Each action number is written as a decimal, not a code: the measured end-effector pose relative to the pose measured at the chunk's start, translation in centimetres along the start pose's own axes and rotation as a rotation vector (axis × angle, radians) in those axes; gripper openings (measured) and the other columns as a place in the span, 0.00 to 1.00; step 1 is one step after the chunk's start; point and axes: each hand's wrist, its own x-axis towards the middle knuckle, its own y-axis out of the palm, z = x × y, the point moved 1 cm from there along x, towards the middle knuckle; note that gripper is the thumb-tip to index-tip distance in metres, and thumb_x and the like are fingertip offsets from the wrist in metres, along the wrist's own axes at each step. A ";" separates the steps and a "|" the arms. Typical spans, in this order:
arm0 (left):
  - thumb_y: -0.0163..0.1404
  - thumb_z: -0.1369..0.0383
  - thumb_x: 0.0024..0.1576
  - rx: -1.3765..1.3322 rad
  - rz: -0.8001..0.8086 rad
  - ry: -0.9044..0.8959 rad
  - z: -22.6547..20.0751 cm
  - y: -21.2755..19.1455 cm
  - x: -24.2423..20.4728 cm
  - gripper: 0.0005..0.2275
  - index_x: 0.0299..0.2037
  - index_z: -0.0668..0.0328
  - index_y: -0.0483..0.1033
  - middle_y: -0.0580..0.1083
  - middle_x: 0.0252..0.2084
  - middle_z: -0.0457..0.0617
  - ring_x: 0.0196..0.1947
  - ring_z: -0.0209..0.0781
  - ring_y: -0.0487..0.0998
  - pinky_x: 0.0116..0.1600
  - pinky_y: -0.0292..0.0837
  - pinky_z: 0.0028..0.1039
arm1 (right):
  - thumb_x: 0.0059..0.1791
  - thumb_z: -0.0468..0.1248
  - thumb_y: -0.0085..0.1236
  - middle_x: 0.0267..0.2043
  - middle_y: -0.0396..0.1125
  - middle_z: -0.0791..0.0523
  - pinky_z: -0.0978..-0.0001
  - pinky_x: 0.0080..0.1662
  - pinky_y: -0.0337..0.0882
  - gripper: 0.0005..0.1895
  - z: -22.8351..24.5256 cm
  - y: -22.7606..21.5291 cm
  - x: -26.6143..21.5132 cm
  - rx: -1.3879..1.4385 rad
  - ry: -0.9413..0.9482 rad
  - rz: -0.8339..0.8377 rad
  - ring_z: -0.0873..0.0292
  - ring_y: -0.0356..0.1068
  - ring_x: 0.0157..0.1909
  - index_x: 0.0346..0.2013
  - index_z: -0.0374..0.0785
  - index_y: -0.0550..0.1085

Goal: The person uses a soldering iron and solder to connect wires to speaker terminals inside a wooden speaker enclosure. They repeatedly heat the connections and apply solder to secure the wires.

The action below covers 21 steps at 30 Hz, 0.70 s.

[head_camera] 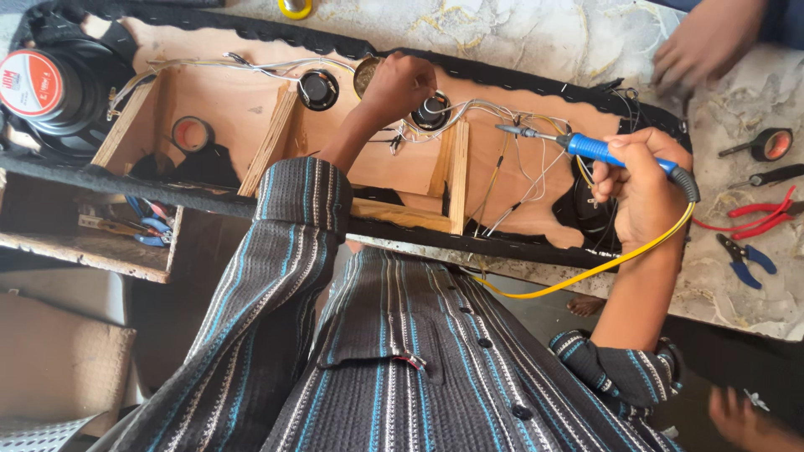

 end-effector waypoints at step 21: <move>0.53 0.77 0.51 0.111 -0.039 0.103 0.5 1.9 -1.7 0.02 0.31 0.65 0.73 0.74 0.35 0.61 0.40 0.63 0.75 0.44 0.71 0.47 | 0.54 0.35 0.56 0.27 0.67 0.53 0.72 0.26 0.64 0.07 -0.9 -0.4 0.3 0.016 0.002 0.016 0.63 0.63 0.23 0.32 0.36 0.72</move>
